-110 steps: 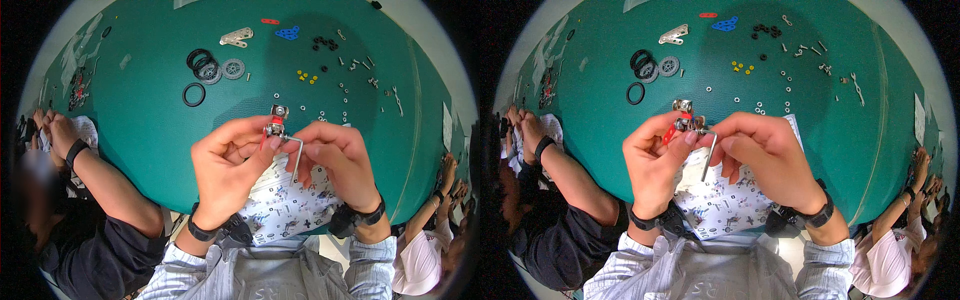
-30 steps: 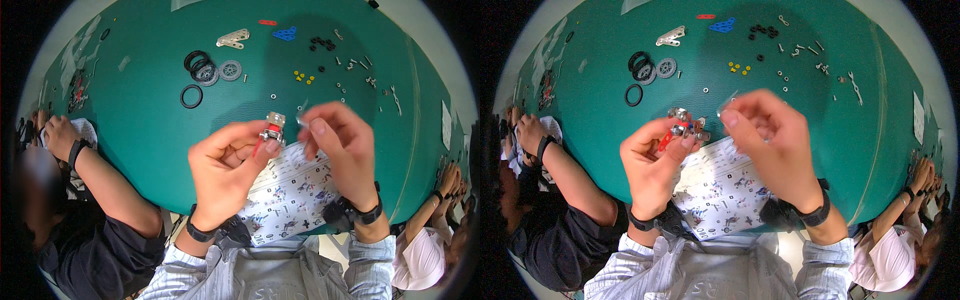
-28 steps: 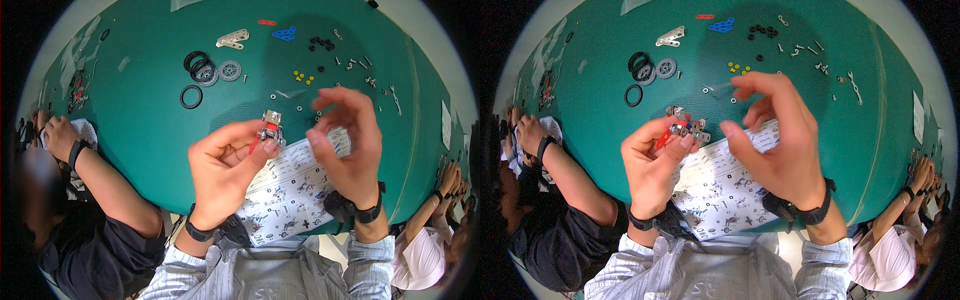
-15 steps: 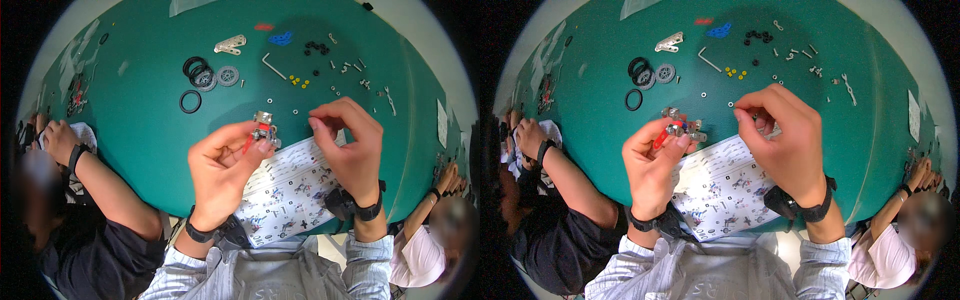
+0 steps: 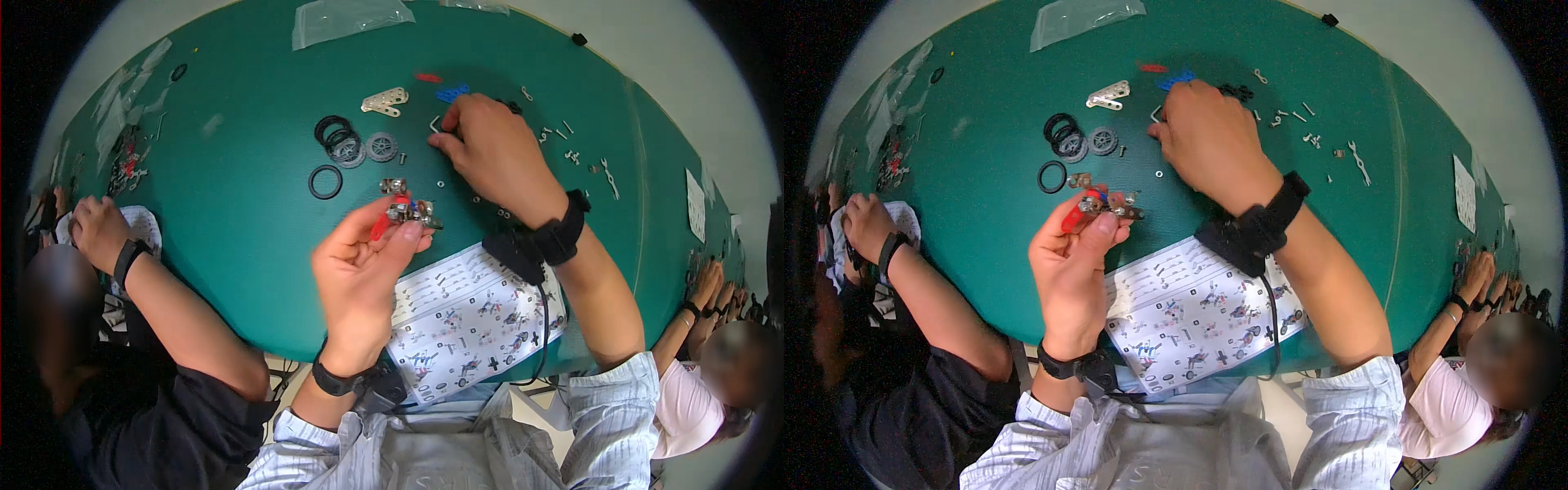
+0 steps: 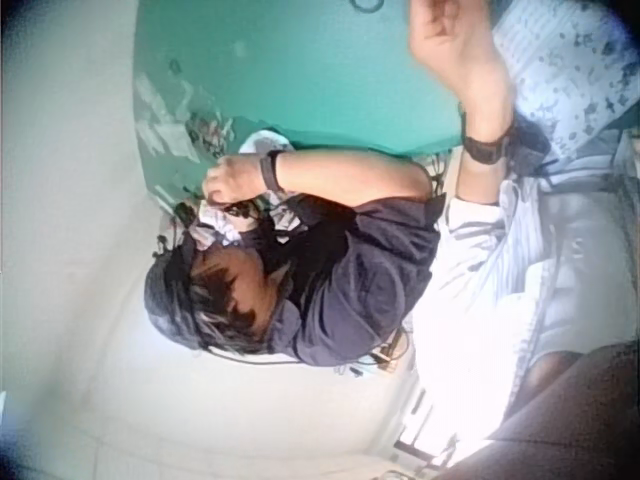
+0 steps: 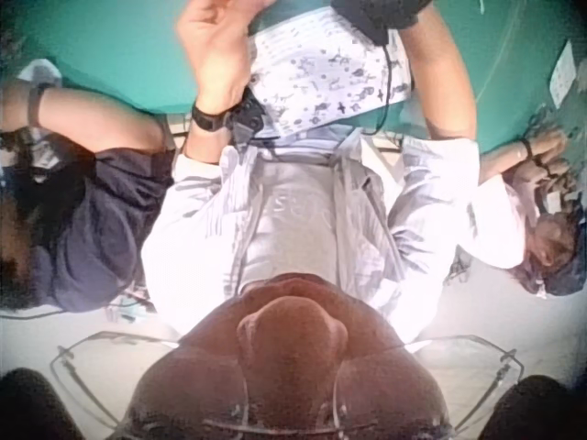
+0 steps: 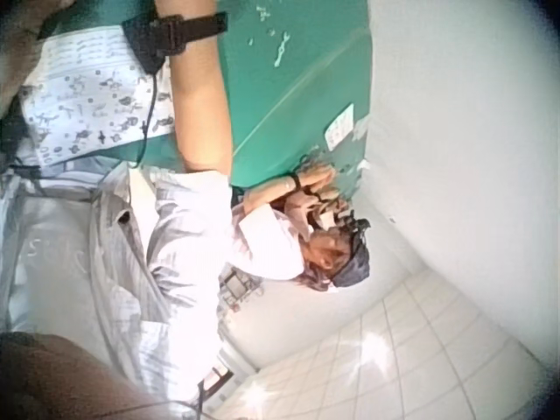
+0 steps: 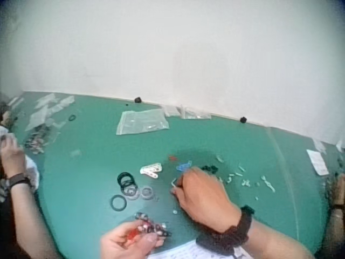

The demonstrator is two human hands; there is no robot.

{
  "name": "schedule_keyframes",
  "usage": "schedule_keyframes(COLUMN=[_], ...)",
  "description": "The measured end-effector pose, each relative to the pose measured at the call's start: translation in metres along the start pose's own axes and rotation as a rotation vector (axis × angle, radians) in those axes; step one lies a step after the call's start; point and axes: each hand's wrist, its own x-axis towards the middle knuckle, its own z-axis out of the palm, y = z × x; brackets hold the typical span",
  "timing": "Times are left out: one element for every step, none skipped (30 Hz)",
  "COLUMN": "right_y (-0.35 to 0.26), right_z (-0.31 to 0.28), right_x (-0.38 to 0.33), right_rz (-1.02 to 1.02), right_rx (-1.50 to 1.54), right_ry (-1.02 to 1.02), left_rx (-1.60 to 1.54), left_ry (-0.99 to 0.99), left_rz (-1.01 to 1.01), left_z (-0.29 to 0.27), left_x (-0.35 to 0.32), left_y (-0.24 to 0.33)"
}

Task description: Assembling a toy motorcycle using metal components, screws, and wheels following a printed manual.

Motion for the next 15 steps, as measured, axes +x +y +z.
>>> schedule_keyframes(right_y=[-0.001, -0.002, -0.002, -0.002, -0.004, -0.006, -0.009, -0.017, -0.024, -0.033, -0.036, -0.038, -0.042, -0.043, -0.043], right_z=[0.003, 0.003, 0.002, 0.001, 0.002, 0.002, 0.002, -0.005, -0.019, -0.034, -0.045, -0.052, -0.058, -0.062, -0.065], right_x=[0.005, 0.008, 0.011, 0.011, 0.011, 0.008, 0.004, 0.001, -0.003, -0.009, -0.02, -0.031, -0.041, -0.05, -0.058], right_rz=[0.015, 0.008, -0.053, -0.112, -0.115, -0.167, -0.22, -0.228, -0.183, -0.138, -0.028, 0.089, 0.206, 0.207, 0.324], right_rx=[-0.059, -0.056, -0.075, -0.095, -0.097, -0.127, -0.154, -0.15, 0.049, 0.25, 0.454, 0.617, 0.779, 0.776, 0.892], right_ry=[-0.047, -0.047, -0.087, -0.129, -0.131, -0.066, -0.002, -0.006, 0.023, 0.05, -0.018, -0.088, -0.156, -0.157, -0.207], left_rx=[-0.009, -0.017, -0.017, -0.002, 0.012, 0.008, 0.01, 0.013, 0.013, 0.009, 0.002, 0.001, 0.003, 0.001, 0.0], left_ry=[-0.008, -0.017, -0.014, -0.021, -0.029, -0.028, -0.021, -0.006, 0.003, -0.01, -0.025, -0.018, -0.025, -0.036, -0.036], left_rz=[-0.004, -0.009, -0.003, 0.002, 0.006, 0.006, 0.002, 0.0, 0.002, 0.001, -0.005, -0.005, -0.018, -0.035, -0.037], left_z=[-0.001, -0.002, -0.003, -0.004, -0.004, -0.004, -0.004, -0.006, -0.007, -0.007, -0.006, -0.006, -0.005, -0.004, -0.003], left_x=[0.0, 0.0, 0.0, 0.0, 0.0, 0.0, 0.0, -0.001, 0.0, -0.001, -0.002, -0.002, -0.002, -0.002, -0.002], left_y=[-0.001, -0.001, -0.001, -0.002, -0.002, -0.002, -0.001, 0.0, 0.001, 0.002, 0.001, 0.0, 0.002, 0.002, 0.003])
